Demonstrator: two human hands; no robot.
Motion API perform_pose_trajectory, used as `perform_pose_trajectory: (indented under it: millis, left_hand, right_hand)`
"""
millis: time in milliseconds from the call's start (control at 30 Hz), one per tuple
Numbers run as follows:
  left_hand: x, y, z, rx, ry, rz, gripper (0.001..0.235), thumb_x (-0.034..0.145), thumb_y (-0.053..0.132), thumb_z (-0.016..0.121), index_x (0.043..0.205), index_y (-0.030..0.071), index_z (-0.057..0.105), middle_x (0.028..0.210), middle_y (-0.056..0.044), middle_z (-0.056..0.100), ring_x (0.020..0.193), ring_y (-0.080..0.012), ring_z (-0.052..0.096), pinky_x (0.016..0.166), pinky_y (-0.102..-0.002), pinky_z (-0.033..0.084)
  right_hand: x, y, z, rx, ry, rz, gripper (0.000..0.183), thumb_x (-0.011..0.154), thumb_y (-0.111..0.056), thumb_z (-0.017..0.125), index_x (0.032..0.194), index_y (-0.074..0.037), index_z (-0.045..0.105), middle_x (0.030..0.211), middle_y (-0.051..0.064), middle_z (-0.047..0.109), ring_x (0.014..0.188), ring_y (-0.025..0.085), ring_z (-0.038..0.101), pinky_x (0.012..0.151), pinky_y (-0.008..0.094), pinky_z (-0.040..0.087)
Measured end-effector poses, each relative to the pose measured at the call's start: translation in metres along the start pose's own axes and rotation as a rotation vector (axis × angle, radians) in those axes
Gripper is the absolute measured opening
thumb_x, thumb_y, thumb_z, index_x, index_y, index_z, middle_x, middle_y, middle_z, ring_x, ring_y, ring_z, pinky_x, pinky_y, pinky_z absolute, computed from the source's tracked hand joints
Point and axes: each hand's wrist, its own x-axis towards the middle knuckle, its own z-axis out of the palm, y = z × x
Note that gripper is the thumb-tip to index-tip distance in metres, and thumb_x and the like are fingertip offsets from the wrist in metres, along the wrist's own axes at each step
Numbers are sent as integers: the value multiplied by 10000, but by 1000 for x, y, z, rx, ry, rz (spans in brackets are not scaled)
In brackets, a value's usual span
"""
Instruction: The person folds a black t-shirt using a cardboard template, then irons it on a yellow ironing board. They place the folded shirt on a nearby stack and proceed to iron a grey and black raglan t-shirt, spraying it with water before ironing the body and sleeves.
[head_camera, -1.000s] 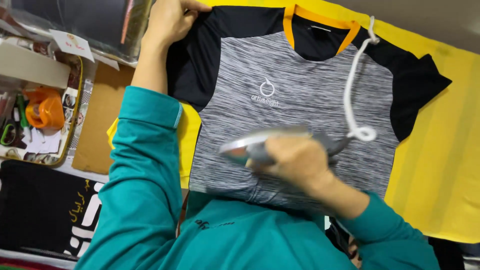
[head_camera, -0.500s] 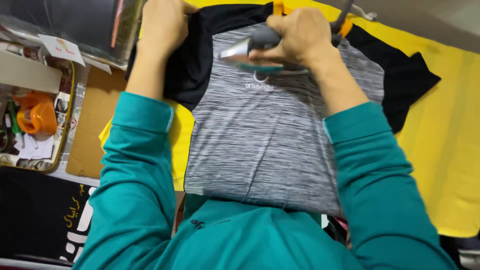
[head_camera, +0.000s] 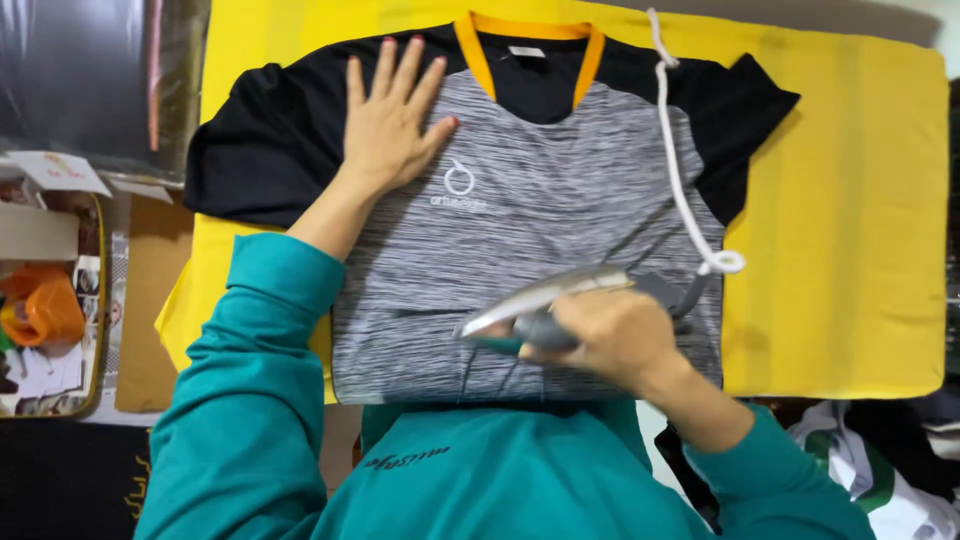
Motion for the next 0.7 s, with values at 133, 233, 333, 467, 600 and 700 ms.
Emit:
perform_pose_trajectory:
  millis: [133,233,333,467,600,700]
  left_hand:
    - [1,-2,-5,2,-19,-30,698,1082,581,491,1625,147,423,1702,-142,277,1573,-383,169,1212,-684,83]
    - [2,1,-10,-14,-23,-40,683,1096,569,482,1632,150,418,1706,-142,273,1574,-390,162,1219,-679,82]
    - [0,4,-12,-10,-32,-45,688,1080,562,490,1623,146,423,1694,-146,286,1563,-397,173,1206,-682,84]
    - [2,-1,-8,-4,3,-29,681,1076,554,509,1606,131,444,1680,-168,308,1547,-418,205,1203,-671,112]
    - [-2,-9,0,-3,38,-24,562,1106,418,538,1582,125,483,1668,-174,344,1550,-396,246,1211,-660,150]
    - [-1,-22,11,-64,94,-36,475,1124,266,545,1556,78,481,1658,-190,370,1558,-377,272,1229,-618,166]
  right_hand:
    - [4,65,-4,-95,180,191,563,813,-705,706,867,-145,731,715,112,694,586,318,670,522,441,499]
    - [0,125,-4,-375,162,540,767,873,-823,697,823,-60,642,672,181,659,617,374,665,533,480,495]
    - [-15,129,-16,-381,174,597,782,882,-831,701,808,-55,636,690,198,658,634,401,661,543,494,494]
    - [-41,120,-29,-335,131,536,761,798,-829,711,791,-70,661,666,204,657,644,407,664,578,496,509]
    - [-87,165,-27,-415,156,619,749,840,-840,707,827,-91,711,683,183,664,627,379,663,560,476,506]
    - [-110,201,-38,-471,156,715,759,858,-845,685,807,-89,718,679,152,666,605,344,662,541,450,500]
